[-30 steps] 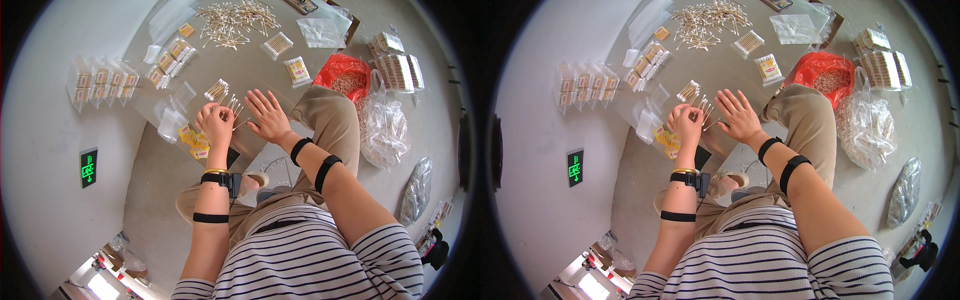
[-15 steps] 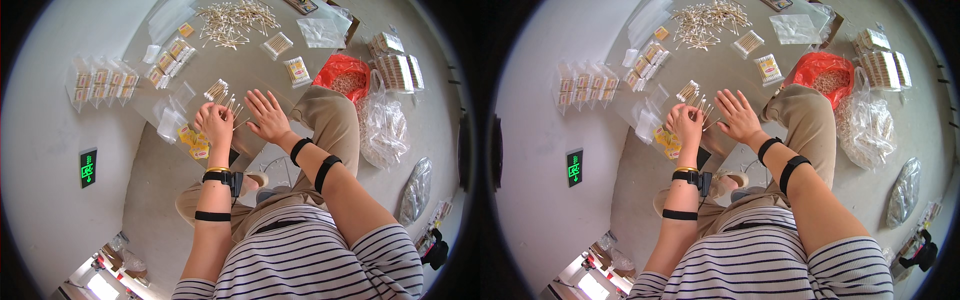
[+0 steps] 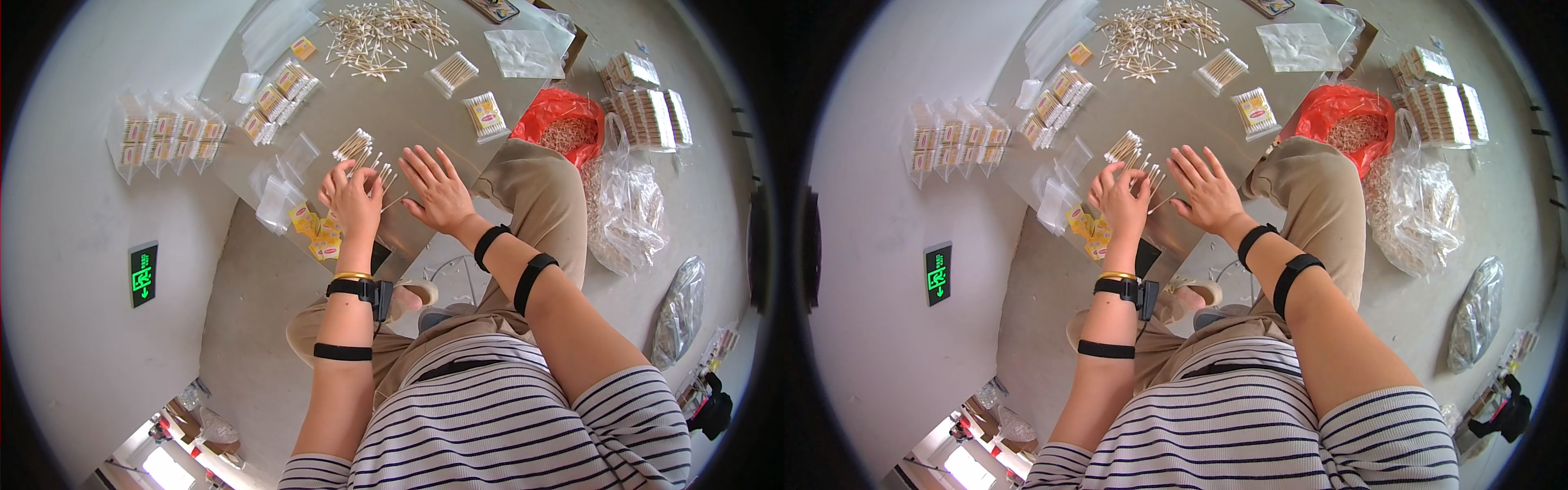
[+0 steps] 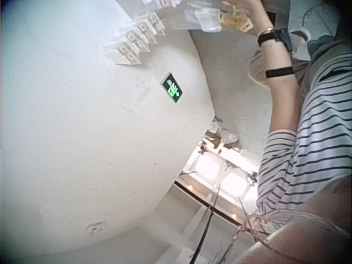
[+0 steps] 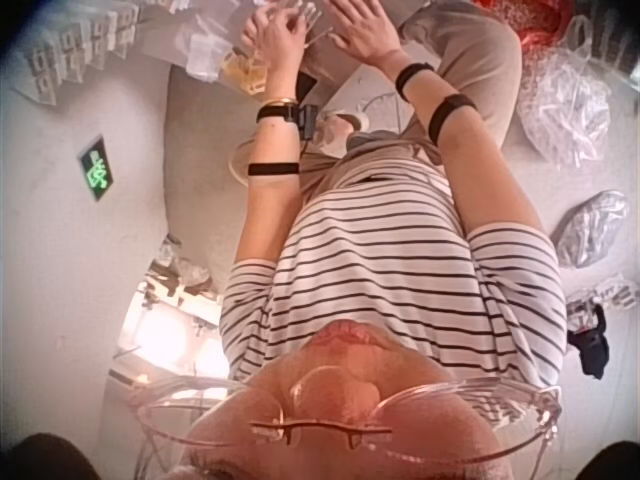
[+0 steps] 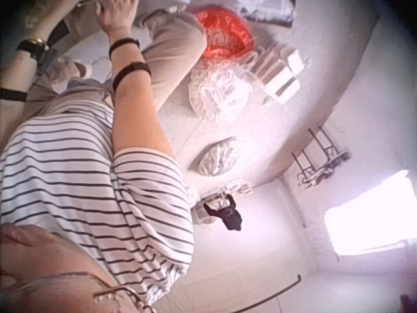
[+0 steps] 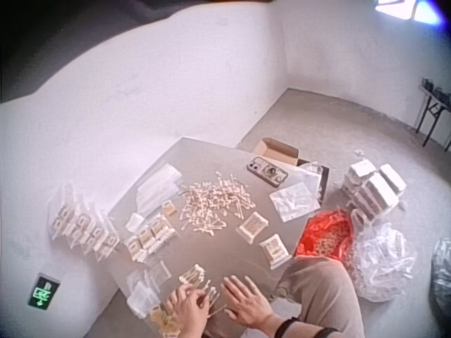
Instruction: The person gathers loose cotton swabs on a table, aligns them into neat bundles, and places them into small clear plastic bags. They seal the bags and set them aside with other packaged units. The person repeats this process multiple times.
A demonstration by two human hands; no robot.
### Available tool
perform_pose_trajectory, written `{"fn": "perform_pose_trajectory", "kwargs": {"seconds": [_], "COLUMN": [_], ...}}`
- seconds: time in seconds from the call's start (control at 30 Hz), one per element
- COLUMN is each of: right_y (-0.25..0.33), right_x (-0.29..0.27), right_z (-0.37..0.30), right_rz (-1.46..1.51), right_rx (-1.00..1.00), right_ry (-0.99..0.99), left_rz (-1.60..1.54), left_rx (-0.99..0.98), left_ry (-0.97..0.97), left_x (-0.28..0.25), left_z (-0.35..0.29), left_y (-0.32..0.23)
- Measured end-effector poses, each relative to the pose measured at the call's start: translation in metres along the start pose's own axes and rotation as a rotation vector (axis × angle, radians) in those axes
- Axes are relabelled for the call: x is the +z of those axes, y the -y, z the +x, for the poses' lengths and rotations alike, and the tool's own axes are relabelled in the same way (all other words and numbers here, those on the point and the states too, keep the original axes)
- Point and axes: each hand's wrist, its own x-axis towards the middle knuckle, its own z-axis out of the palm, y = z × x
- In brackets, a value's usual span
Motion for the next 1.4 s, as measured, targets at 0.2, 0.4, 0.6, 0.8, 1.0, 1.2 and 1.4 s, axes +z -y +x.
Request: {"fn": "perform_pose_trajectory", "kwargs": {"seconds": [0.2, 0.4, 0.6, 0.8, 1.0, 1.2, 1.4], "right_y": [0.001, 0.0, 0.001, 0.001, 0.0, 0.0, 0.001], "right_x": [-0.001, -0.001, -0.001, 0.0, 0.002, 0.003, 0.002], "right_z": [0.0, 0.0, 0.0, 0.0, 0.0, 0.0, 0.0], "right_rz": [-0.008, -0.012, 0.001, -0.007, -0.007, 0.0, 0.008], "right_rx": [0.0, -0.002, -0.004, -0.011, -0.013, -0.011, -0.013], "right_ry": [0.007, -0.005, -0.014, -0.033, -0.04, -0.037, -0.04], "left_rz": [0.07, 0.084, 0.023, -0.032, -0.092, -0.034, 0.098], "left_rx": [-0.032, -0.066, -0.024, -0.01, -0.048, -0.003, 0.041], "left_ry": [-0.058, 0.011, 0.024, 0.061, 0.129, -0.055, -0.036], "left_x": [0.003, 0.007, 0.008, 0.006, 0.006, -0.001, 0.001], "left_z": [0.006, 0.012, 0.003, -0.008, -0.02, -0.008, 0.018], "left_y": [0.01, 0.01, 0.006, 0.004, 0.003, 0.01, 0.017]}}
